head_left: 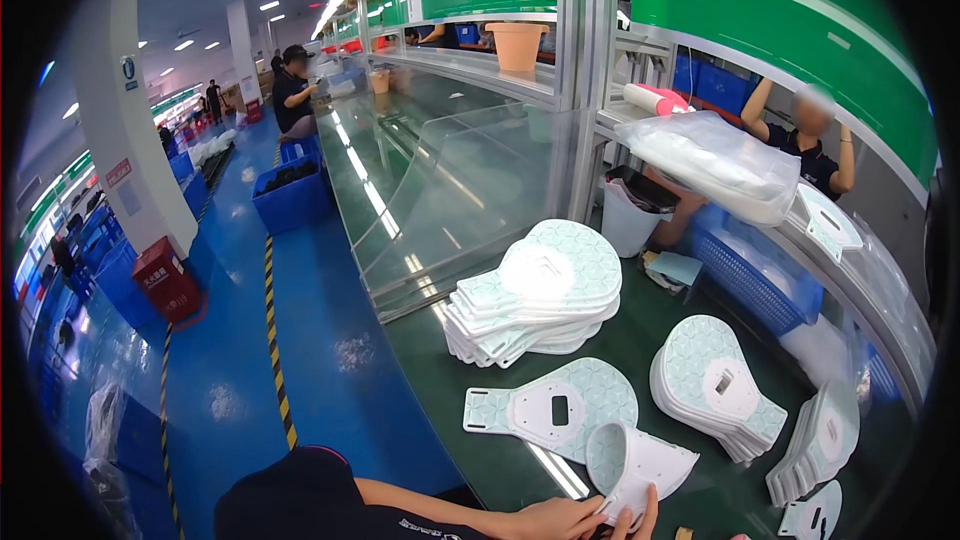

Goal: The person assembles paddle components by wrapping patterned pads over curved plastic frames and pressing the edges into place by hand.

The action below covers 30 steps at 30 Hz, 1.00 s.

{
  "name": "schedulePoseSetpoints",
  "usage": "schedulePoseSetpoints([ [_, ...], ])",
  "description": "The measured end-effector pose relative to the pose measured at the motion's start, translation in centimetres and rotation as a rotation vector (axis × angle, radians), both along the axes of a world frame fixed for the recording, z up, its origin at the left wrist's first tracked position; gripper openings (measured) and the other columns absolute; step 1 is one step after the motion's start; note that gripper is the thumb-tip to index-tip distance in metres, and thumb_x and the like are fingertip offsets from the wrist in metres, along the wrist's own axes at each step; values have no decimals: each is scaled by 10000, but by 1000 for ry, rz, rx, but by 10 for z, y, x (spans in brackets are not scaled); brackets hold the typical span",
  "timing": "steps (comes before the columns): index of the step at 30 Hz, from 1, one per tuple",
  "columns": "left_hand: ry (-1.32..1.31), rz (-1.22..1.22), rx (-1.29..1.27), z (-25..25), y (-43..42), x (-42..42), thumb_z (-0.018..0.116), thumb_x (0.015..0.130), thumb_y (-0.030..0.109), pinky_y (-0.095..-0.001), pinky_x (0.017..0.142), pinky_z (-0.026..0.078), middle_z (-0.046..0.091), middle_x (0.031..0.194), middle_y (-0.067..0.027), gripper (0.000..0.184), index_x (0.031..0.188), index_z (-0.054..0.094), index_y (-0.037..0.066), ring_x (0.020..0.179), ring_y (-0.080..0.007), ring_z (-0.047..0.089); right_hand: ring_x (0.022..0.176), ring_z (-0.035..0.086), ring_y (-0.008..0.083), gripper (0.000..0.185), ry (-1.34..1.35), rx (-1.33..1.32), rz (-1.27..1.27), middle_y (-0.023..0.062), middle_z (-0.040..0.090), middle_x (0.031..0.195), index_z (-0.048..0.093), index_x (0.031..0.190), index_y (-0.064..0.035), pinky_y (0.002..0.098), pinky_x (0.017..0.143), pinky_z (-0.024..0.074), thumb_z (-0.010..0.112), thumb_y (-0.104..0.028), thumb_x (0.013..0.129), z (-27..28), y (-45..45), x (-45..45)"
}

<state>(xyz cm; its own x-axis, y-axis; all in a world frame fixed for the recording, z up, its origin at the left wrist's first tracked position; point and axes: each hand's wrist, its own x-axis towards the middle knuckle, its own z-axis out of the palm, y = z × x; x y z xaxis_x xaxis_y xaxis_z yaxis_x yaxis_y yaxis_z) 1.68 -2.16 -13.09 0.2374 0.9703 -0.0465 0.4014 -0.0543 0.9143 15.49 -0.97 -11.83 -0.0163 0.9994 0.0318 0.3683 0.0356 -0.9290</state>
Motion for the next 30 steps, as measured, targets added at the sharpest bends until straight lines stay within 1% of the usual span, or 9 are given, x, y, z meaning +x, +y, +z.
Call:
schedulePoseSetpoints([
  [5,-19,30,23,-5,0,1,402,925,214,-336,522,461,607,664,-97,211,883,476,21,580,-240,605,530,444,93,391,0,-22,-23,28,437,669,437,1280,-97,238,490,401,496,-170,901,-1,-2,1],
  [7,-218,-12,-179,-3,3,-1,409,941,246,-268,531,443,577,711,-73,232,969,390,16,558,-154,569,530,443,93,391,3,-12,-18,27,438,670,438,1280,-98,237,492,402,496,-169,901,-2,-1,1],
  [11,-245,-7,-134,-13,2,-1,431,930,276,-283,512,429,564,675,-71,244,958,369,41,545,-174,566,535,435,89,400,-32,-23,-17,27,438,677,433,1285,-93,237,496,405,503,-165,898,2,-2,0],
  [13,-178,43,-62,5,-2,-1,400,930,222,-323,513,457,597,650,-96,217,875,480,28,569,-223,598,530,418,84,413,29,5,0,20,444,686,430,1289,-88,231,490,398,514,-163,892,0,-5,0],
  [17,-154,4,-89,3,-3,-5,339,951,254,-291,487,428,590,632,-87,293,844,509,41,532,-198,578,536,396,75,429,55,0,9,7,462,736,423,1296,-91,215,476,371,525,-177,889,-1,-3,-3],
  [25,-213,40,-100,-1,-4,-4,356,943,277,-307,497,428,592,619,-71,345,765,532,39,534,-181,581,607,442,115,441,133,22,-35,67,536,934,421,1294,-72,200,530,393,532,-200,887,19,-12,-10],
  [27,-195,105,25,0,-5,-1,393,928,304,-332,513,433,592,638,-116,351,779,545,24,558,-240,586,592,444,123,437,106,7,-63,71,549,929,427,1286,-61,196,529,393,536,-194,884,16,-9,-9],
  [28,-320,-31,-52,-6,-1,-5,442,925,282,-281,500,427,572,661,-64,238,955,371,57,542,-173,571,579,441,119,431,50,24,-35,68,553,900,430,1283,-57,197,521,390,532,-183,884,13,-7,-8],
  [30,-300,-14,-76,-10,-1,-4,451,921,289,-273,501,431,581,654,-64,240,926,393,56,538,-159,576,554,435,112,418,-71,39,-13,62,560,842,435,1276,-47,197,504,384,524,-161,883,5,-4,-4],
])
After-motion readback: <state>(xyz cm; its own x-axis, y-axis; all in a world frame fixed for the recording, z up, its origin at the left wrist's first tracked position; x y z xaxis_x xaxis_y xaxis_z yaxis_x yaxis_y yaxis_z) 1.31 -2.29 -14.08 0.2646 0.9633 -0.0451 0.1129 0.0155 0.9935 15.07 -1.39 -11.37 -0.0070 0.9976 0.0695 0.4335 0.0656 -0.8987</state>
